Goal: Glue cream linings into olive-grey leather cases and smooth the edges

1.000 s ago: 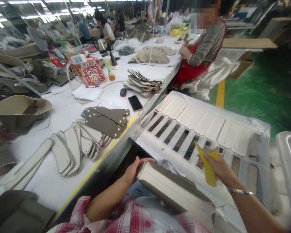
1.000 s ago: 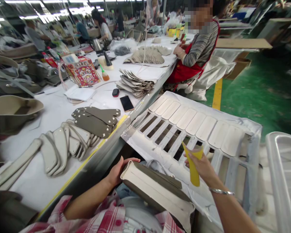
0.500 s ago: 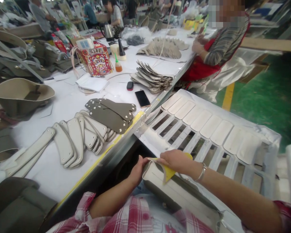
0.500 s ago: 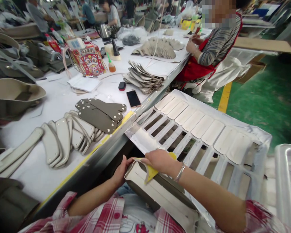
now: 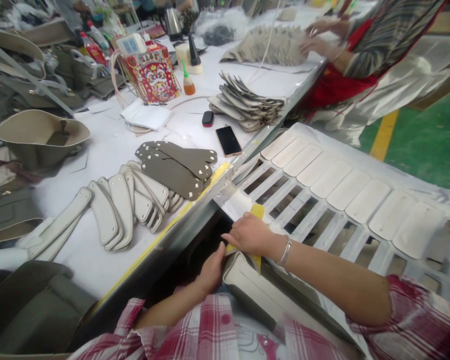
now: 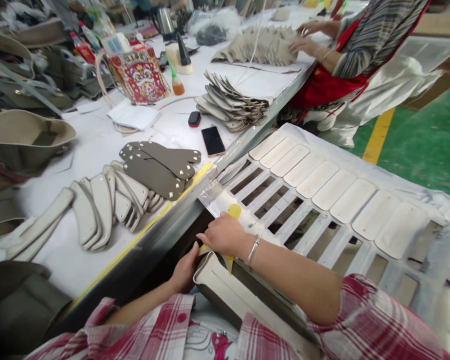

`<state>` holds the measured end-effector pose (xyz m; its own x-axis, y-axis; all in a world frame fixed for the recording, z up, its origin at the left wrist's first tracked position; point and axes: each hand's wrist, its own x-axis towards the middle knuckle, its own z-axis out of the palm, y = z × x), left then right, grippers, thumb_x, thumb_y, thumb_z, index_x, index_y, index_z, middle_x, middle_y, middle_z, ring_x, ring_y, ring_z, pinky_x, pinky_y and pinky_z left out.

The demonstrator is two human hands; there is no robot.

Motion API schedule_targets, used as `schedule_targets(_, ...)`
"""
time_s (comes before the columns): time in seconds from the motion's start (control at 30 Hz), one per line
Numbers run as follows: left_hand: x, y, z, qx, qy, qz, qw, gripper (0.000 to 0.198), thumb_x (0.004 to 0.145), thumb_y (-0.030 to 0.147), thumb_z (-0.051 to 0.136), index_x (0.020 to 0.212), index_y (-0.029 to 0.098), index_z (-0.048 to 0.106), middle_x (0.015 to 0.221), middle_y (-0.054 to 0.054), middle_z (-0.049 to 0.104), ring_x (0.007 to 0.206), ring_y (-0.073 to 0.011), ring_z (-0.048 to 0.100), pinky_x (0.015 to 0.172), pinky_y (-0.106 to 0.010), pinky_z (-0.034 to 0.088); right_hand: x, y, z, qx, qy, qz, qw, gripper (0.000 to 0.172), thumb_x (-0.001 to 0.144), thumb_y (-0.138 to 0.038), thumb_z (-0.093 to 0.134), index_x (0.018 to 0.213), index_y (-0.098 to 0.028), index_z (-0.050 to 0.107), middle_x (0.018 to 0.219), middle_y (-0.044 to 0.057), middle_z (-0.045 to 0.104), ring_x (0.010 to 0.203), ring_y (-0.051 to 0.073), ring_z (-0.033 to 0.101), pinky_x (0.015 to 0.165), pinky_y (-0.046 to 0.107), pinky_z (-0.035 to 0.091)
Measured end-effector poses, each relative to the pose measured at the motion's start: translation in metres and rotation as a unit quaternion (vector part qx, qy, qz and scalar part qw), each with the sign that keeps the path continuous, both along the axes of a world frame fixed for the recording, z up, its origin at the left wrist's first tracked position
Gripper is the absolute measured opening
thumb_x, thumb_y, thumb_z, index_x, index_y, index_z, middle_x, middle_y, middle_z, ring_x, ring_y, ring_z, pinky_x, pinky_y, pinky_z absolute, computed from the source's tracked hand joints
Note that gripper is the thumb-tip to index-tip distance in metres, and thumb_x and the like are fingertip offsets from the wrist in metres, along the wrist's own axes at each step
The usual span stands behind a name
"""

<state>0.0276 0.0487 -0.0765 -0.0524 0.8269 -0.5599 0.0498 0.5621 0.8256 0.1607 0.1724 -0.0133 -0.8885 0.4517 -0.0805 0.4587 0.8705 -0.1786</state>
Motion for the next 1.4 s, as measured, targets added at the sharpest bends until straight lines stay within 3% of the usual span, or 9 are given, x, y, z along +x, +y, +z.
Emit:
schedule_targets(0.07, -0.003, -0.006, -0.004, 0.015, 0.046, 0.003, 0.999, 0.054, 0.082, 0.062, 0.041, 0.095, 0.016, 0.067, 0.092, -0.009, 0.067, 0.098, -0.0304, 0.055, 0.094, -0.041, 0.035, 0.001, -0.001, 0.001, 0.005, 0.014, 0.001, 1.000, 0.055, 0.095, -0.043, 0.027, 0.067, -0.018, 0.066, 0.068, 0.003, 0.066, 0.063, 0.016, 0.057, 0.063, 0.032, 0.023)
schedule_targets(0.23, -0.001, -0.016, -0.007, 0.056, 0.047, 0.016, 0.997, 0.040, 0.080, 0.049, 0.052, 0.098, 0.016, 0.066, 0.098, -0.009, 0.065, 0.110, -0.0312, 0.049, 0.101, -0.044, 0.032, 0.004, -0.007, 0.006, 0.002, 0.030, 0.012, 0.999, 0.054, 0.096, -0.042, 0.028, 0.066, -0.018, 0.067, 0.067, 0.003, 0.066, 0.061, 0.016, 0.056, 0.063, 0.032, 0.022)
schedule_targets(0.5, 0.007, -0.032, -0.016, 0.078, 0.016, 0.025, 0.996, 0.040, 0.077, 0.046, 0.055, 0.104, 0.018, 0.064, 0.116, -0.009, 0.060, 0.129, -0.0346, 0.030, 0.110, -0.048, 0.020, 0.013, -0.014, -0.001, 0.001, 0.088, 0.027, 0.996, 0.057, 0.096, -0.041, 0.025, 0.065, -0.016, 0.065, 0.066, 0.005, 0.065, 0.062, 0.016, 0.055, 0.063, 0.033, 0.021)
schedule_targets(0.7, 0.010, -0.020, -0.003, 0.080, 0.008, -0.022, 0.996, 0.050, 0.080, 0.051, 0.049, 0.114, 0.016, 0.059, 0.124, -0.008, 0.055, 0.129, -0.0311, 0.032, 0.113, -0.045, 0.017, 0.018, -0.011, -0.002, -0.023, 0.042, 0.013, 0.999, 0.054, 0.096, -0.040, 0.028, 0.068, -0.017, 0.067, 0.069, 0.007, 0.067, 0.063, 0.017, 0.058, 0.064, 0.032, 0.026)
schedule_targets(0.9, 0.011, 0.008, 0.020, 0.086, -0.007, -0.146, 0.985, 0.063, 0.088, 0.058, 0.031, 0.128, 0.013, 0.049, 0.135, -0.007, 0.046, 0.128, -0.0254, 0.035, 0.114, -0.039, 0.018, 0.039, -0.026, -0.001, -0.049, 0.024, -0.066, 0.996, 0.052, 0.096, -0.038, 0.027, 0.071, -0.017, 0.067, 0.068, 0.008, 0.066, 0.065, 0.019, 0.060, 0.061, 0.032, 0.028)
schedule_targets(1.03, 0.013, 0.023, 0.027, 0.120, -0.057, -0.246, 0.960, 0.053, 0.092, 0.049, 0.030, 0.132, 0.016, 0.044, 0.136, -0.005, 0.044, 0.129, -0.0218, 0.033, 0.114, -0.036, 0.017, 0.055, -0.037, -0.001, -0.081, 0.023, -0.093, 0.992, 0.028, 0.093, -0.032, 0.039, 0.089, -0.021, 0.064, 0.071, 0.007, 0.066, 0.069, 0.019, 0.061, 0.059, 0.030, 0.029)
schedule_targets(1.13, 0.013, 0.029, 0.031, 0.137, -0.082, -0.272, 0.949, 0.050, 0.093, 0.046, 0.033, 0.133, 0.018, 0.043, 0.136, -0.004, 0.043, 0.129, -0.0201, 0.033, 0.113, -0.033, 0.018, 0.057, -0.045, 0.004, -0.072, -0.002, -0.112, 0.991, 0.020, 0.090, -0.029, 0.044, 0.091, -0.022, 0.063, 0.074, 0.006, 0.067, 0.070, 0.019, 0.062, 0.059, 0.029, 0.031)
schedule_targets(1.27, 0.001, 0.035, 0.040, 0.097, -0.118, -0.302, 0.941, 0.051, 0.090, 0.052, 0.036, 0.127, 0.019, 0.051, 0.129, -0.004, 0.051, 0.122, -0.0217, 0.041, 0.108, -0.034, 0.026, 0.062, -0.056, 0.022, -0.034, -0.067, -0.153, 0.985, 0.027, 0.092, -0.033, 0.038, 0.092, -0.024, 0.064, 0.070, 0.006, 0.065, 0.068, 0.023, 0.062, 0.057, 0.030, 0.035)
schedule_targets(1.4, -0.023, 0.040, 0.040, 0.012, -0.191, -0.270, 0.944, 0.059, 0.088, 0.058, 0.035, 0.123, 0.015, 0.053, 0.122, -0.011, 0.056, 0.112, -0.0245, 0.050, 0.092, -0.035, 0.040, 0.093, -0.071, 0.051, -0.045, -0.084, -0.285, 0.954, 0.027, 0.088, -0.030, 0.046, 0.110, -0.023, 0.060, 0.076, 0.009, 0.064, 0.071, 0.024, 0.060, 0.060, 0.032, 0.041)
